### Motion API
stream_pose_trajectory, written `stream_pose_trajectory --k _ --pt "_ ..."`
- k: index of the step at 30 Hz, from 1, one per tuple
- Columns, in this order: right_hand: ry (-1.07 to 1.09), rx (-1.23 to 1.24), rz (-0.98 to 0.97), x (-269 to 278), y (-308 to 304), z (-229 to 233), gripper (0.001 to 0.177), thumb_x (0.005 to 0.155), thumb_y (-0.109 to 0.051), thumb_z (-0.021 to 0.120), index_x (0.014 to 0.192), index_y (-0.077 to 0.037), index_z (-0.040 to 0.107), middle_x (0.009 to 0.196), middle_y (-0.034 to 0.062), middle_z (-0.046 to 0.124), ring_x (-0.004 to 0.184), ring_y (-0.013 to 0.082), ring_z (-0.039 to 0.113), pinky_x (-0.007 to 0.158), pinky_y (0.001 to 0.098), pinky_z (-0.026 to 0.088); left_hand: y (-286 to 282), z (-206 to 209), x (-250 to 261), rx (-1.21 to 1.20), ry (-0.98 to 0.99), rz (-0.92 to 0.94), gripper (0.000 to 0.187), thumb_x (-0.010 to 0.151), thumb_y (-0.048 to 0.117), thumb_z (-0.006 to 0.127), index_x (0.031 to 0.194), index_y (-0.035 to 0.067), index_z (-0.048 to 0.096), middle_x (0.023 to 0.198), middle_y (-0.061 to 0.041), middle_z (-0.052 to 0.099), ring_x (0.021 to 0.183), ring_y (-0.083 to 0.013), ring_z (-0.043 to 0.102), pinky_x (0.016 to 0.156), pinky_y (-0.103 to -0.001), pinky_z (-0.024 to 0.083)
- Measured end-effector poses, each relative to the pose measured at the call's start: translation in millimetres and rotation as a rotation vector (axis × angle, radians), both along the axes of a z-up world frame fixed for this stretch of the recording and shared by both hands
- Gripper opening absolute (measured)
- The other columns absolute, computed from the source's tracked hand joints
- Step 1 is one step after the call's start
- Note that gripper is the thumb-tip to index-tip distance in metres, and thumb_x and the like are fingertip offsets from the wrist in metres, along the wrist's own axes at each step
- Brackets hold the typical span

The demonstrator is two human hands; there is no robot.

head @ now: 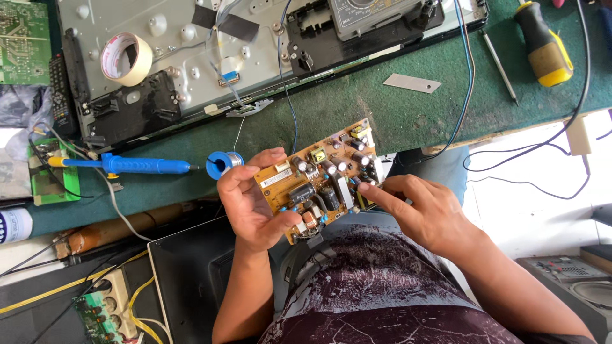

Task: The person solders a green circuit board using a soldering iron and solder wire. They then flip the board to inspect the other side and place it onto the back panel of a disassembled television. Finally, they use a screwdriver to secure the board in place.

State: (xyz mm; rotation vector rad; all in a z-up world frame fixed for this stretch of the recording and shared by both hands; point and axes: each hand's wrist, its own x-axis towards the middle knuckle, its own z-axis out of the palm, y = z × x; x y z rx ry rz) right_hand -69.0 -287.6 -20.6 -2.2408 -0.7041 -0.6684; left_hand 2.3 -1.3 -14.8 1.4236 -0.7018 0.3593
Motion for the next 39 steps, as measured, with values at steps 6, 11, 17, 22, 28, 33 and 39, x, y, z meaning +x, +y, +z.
stream_pose_trajectory --k 6,11,17,22,28,33,39 --pt "0.04 -0.037 -0.008 0.5 -0.9 -3.5 0.045 0.107 0.002 0.047 0.143 -0.01 0.07 0.099 0.0153 0.064 0.067 0.0308 0.066 0.059 0.0377 0.056 -1.6 -3.7 -1.0 -0.011 0.075 -0.003 0.086 0.081 0.03 0.095 0.134 0.0 0.035 0.132 -0.035 0.061 0.132 -0.0433 0.06 0.113 -0.056 0.051" --pt "0.056 -0.055 -0.023 -1.0 -2.4 -9.4 0.047 0.105 0.003 0.051 0.145 -0.012 0.07 0.099 0.0135 0.064 0.067 0.0294 0.066 0.059 0.0373 0.055 -4.2 -3.2 -1.3 0.004 0.064 0.004 0.085 0.081 0.03 0.095 0.132 -0.002 0.034 0.129 -0.036 0.061 0.131 -0.044 0.061 0.112 -0.054 0.052" --pt "0.054 -0.03 -0.012 0.0 -3.8 -9.8 0.047 0.105 0.002 0.051 0.143 -0.014 0.072 0.097 0.0113 0.063 0.066 0.0267 0.064 0.058 0.0347 0.055 -3.0 -0.9 0.3 0.027 0.014 0.033 0.088 0.078 0.032 0.097 0.13 -0.003 0.036 0.126 -0.035 0.062 0.129 -0.0451 0.061 0.111 -0.053 0.053" --pt "0.047 0.015 0.004 0.8 -3.5 -3.6 0.045 0.103 0.004 0.053 0.139 -0.013 0.075 0.094 0.0111 0.063 0.063 0.0265 0.062 0.056 0.036 0.053 -2.0 4.6 -3.4 0.042 -0.005 0.049 0.087 0.078 0.035 0.096 0.13 -0.003 0.037 0.122 -0.033 0.064 0.126 -0.0441 0.061 0.112 -0.056 0.051" --pt "0.038 0.062 0.022 1.8 -3.2 -7.6 0.044 0.103 0.003 0.052 0.137 -0.014 0.075 0.092 0.0104 0.063 0.061 0.0262 0.059 0.055 0.0359 0.053 -13.5 17.9 -8.9 0.046 -0.061 0.133 0.088 0.073 0.042 0.097 0.127 -0.001 0.042 0.117 -0.031 0.067 0.121 -0.0429 0.065 0.111 -0.058 0.052" --pt "0.059 0.159 0.088 1.1 0.0 0.6 0.044 0.1 0.002 0.057 0.138 -0.013 0.074 0.093 0.0105 0.064 0.059 0.0239 0.055 0.053 0.0354 0.052 -36.0 45.1 -16.2 -0.062 -0.012 0.042 0.112 0.063 0.057 0.098 0.138 0.004 0.033 0.133 -0.038 0.054 0.13 -0.0474 0.057 0.118 -0.062 0.046" --pt "0.056 0.17 0.104 0.7 1.8 20.4 0.045 0.1 0.003 0.053 0.138 -0.011 0.074 0.093 0.012 0.063 0.056 0.0249 0.052 0.051 0.0367 0.053 -66.1 71.0 -25.4 -0.409 0.155 -0.033 0.089 0.092 0.055 0.084 0.153 0.017 0.031 0.154 -0.035 0.046 0.146 -0.0506 0.048 0.13 -0.072 0.035"
